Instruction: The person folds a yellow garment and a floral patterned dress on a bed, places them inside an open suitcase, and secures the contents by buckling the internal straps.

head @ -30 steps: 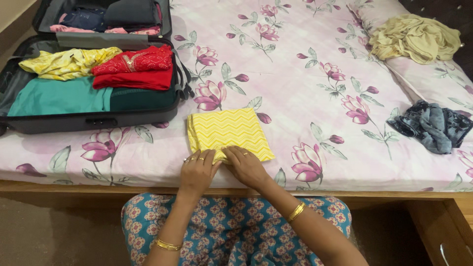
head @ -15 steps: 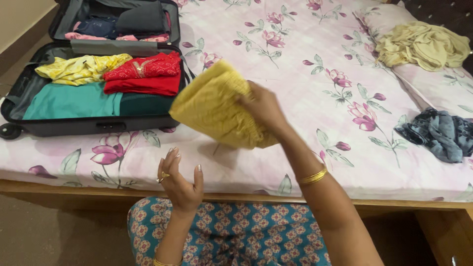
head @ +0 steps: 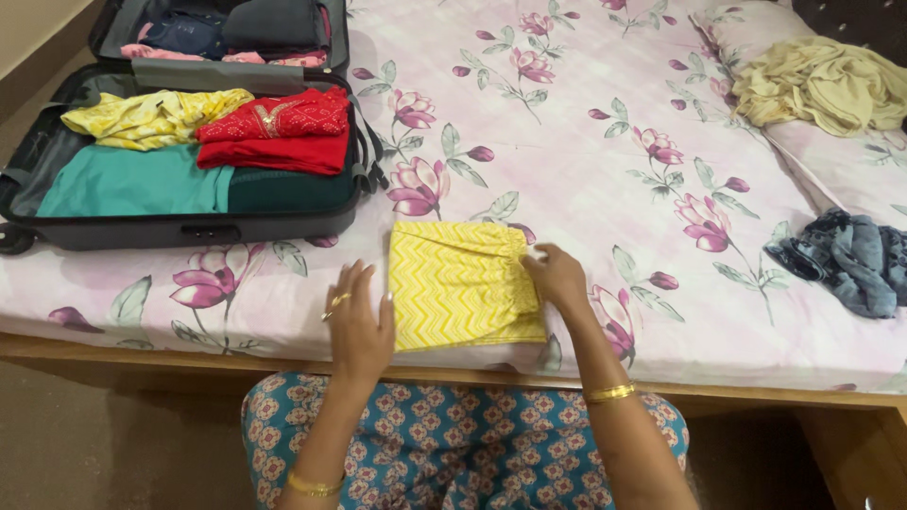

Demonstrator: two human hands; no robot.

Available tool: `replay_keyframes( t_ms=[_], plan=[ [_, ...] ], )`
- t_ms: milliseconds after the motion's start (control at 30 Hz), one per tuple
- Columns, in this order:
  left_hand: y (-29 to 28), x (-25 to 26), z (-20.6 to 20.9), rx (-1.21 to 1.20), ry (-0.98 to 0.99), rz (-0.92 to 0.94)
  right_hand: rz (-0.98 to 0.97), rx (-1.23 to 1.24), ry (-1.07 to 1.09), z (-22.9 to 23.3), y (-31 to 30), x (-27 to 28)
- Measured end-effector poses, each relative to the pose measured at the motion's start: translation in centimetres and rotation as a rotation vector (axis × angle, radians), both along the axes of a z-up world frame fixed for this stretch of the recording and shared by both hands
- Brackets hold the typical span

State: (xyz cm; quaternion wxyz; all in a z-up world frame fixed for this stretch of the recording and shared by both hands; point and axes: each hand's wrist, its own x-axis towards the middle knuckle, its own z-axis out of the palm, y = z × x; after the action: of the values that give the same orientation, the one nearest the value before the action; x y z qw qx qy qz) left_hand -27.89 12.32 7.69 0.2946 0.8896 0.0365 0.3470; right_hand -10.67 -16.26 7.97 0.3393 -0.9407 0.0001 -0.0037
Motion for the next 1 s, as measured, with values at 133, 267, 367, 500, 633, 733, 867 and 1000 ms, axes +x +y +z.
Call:
replay_keyframes(
  t_ms=[133,267,367,500,633,733,867,1000],
  plan=[
    [-1.6,3.7,0.2,0.17,0.142,-0.095,0.247,-0.08,-0.542,1.1,3.4,-0.7],
    [-3.9,8.1,-0.9,0.372,0.237,-0.167,0.476,-0.314,-0.652,-0.8,8.1,-0.4],
    [-4.5,10.4,-2.5,0.349,0.362,-0.243,0.535,-0.466,-0.499,-3.6,8.8,0.2],
    [-3.8,11.9,-3.3,0.422,0.542,-0.261,0.543,-0.542,-0.246,-5.6,9.0,1.3],
    [-2.7,13.7,-4.0,0.421,0.563,-0.282,0.515,-0.487,-0.331,-6.4,9.0,2.7],
    [-2.1,15.3,-4.2,0.41,0.548,-0.265,0.462,-0.475,-0.339,-6.1,9.4,3.2],
    [-1.8,16.2,-3.9,0.278,0.585,-0.14,0.307,-0.521,-0.317,-5.2,9.9,2.6],
    [-2.1,15.3,-3.4,0.234,0.601,-0.068,0.181,-0.523,-0.239,-3.6,9.9,1.5]
  ],
)
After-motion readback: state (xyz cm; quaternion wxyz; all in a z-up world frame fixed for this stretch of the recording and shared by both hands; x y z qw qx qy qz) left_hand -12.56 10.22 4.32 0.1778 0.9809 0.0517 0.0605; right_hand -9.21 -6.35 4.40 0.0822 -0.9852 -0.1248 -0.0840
